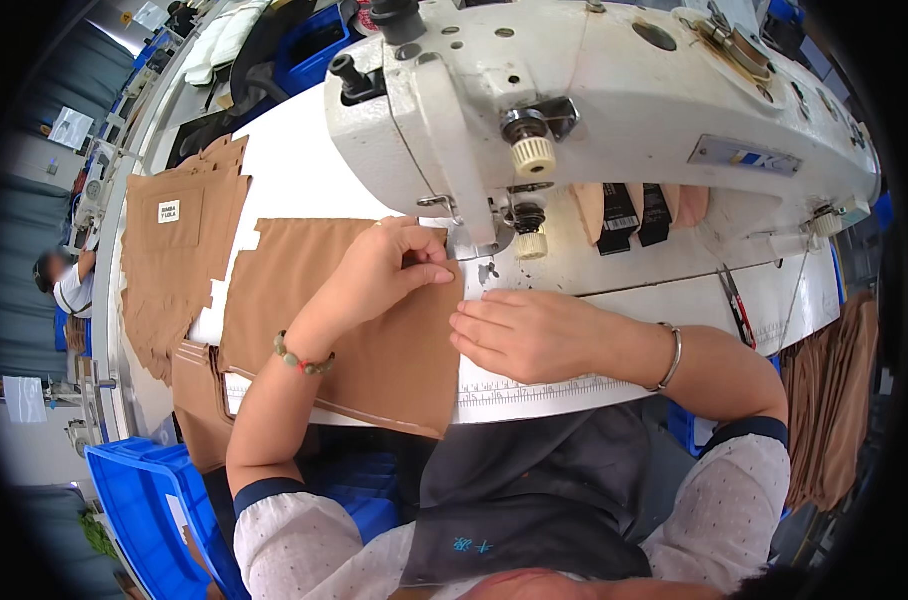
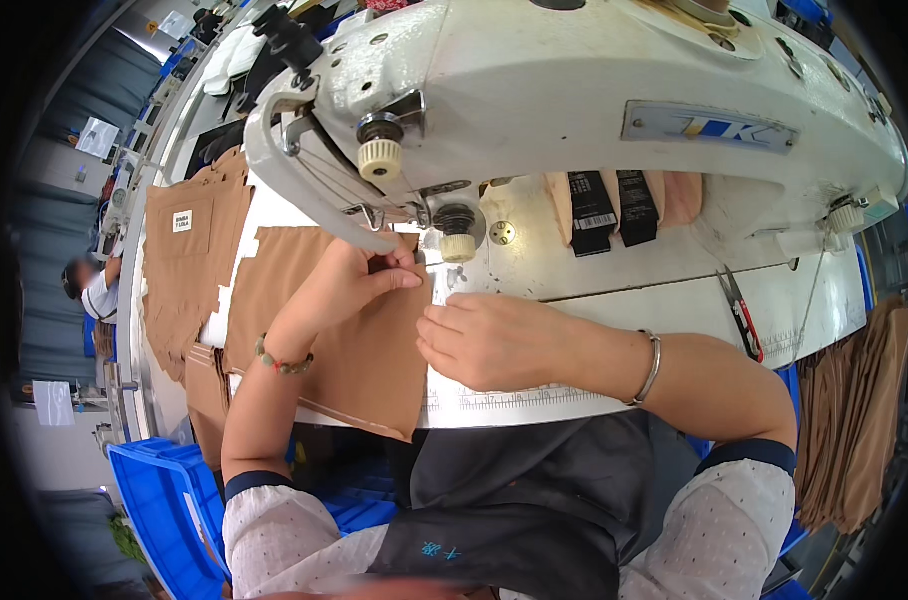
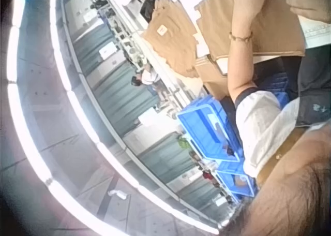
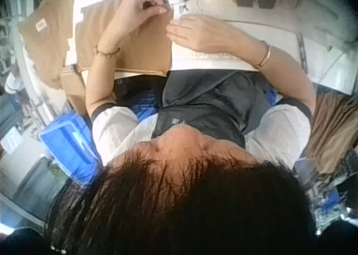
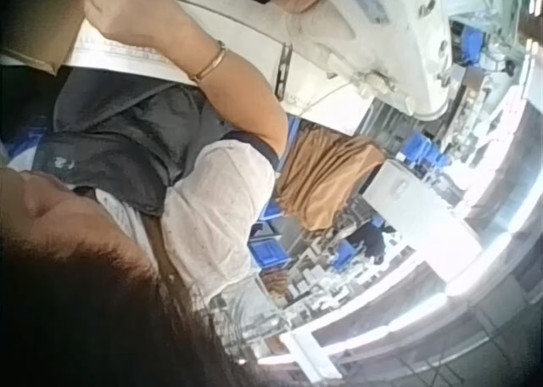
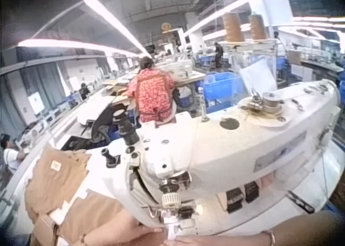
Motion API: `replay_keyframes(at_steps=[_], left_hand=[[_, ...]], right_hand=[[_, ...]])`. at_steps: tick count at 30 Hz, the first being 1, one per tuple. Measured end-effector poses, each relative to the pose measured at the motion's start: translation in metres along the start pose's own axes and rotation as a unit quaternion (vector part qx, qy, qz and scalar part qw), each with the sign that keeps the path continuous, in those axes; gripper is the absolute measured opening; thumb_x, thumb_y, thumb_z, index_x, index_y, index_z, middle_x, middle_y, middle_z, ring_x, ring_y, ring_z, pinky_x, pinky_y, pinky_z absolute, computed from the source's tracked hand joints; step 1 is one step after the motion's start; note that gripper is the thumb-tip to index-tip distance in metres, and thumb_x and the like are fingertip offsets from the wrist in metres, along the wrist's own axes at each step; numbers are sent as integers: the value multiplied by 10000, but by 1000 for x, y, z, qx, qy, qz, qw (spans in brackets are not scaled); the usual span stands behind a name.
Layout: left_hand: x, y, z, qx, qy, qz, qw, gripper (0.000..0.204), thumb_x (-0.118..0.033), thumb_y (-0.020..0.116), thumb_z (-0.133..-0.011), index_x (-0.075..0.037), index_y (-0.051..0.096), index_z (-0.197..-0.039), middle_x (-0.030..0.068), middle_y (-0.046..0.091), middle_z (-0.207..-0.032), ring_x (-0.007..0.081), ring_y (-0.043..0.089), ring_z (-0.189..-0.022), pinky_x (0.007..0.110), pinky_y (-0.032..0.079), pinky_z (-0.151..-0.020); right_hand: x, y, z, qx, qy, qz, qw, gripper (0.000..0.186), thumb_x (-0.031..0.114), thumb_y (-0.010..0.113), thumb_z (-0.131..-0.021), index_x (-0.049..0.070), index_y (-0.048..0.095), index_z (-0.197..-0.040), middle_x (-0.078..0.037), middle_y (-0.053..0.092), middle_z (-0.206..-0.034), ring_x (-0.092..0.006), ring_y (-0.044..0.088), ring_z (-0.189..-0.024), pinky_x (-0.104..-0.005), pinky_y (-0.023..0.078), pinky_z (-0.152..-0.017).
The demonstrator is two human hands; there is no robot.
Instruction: Sewing and attaching labels to bag components using an industrial sewing machine.
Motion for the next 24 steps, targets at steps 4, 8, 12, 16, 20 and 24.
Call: replay_keyframes(at_steps=[4,8,12,16,20,24], left_hand=[[-5,5,-8,-1,2,138,990,130,-88,806,-847,-15,710,-894,45,663,-761,115,600,-733,266,494,-705],[-16,13,-14,-27,-29,116,992,125,-96,810,-844,-13,724,-882,62,725,-836,96,629,-767,245,505,-732],[-21,14,-19,-75,-39,-30,996,136,-113,820,-817,-18,722,-822,109,723,-844,187,663,-764,302,517,-743],[-14,10,-16,-137,65,-108,983,172,-134,819,-843,11,730,-867,85,700,-758,177,634,-678,319,512,-652],[-19,12,-19,-145,58,-152,976,167,-136,785,-856,16,718,-865,98,699,-765,209,632,-673,342,507,-642],[-22,11,-25,-158,31,-78,984,101,-90,745,-775,-16,678,-789,112,670,-779,300,632,-750,400,503,-686]], right_hand=[[-4,-9,-1,-66,-35,76,994,209,133,643,-712,-9,664,-865,-90,647,-907,-204,620,-855,-296,507,-692],[-4,-6,5,-40,-29,93,994,143,133,645,-670,27,621,-764,-48,586,-782,-173,593,-734,-289,492,-607],[-14,0,11,-55,21,51,997,129,136,649,-670,45,598,-747,-36,555,-748,-169,586,-693,-278,485,-562],[-15,-2,8,-63,29,32,997,127,121,646,-683,40,601,-769,-51,583,-779,-179,612,-731,-284,514,-578],[-16,-4,8,-57,34,26,997,142,106,644,-699,18,620,-808,-78,619,-835,-197,640,-781,-297,544,-625],[-18,-8,7,-42,30,22,998,173,97,658,-701,3,634,-845,-98,640,-875,-213,664,-820,-301,556,-653]])
Point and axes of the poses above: each hand's wrist, its own z-axis away from the middle knuckle, its own y-axis out of the palm, x = y × z, the point moved 5 cm from there along -z, towards the middle knuckle
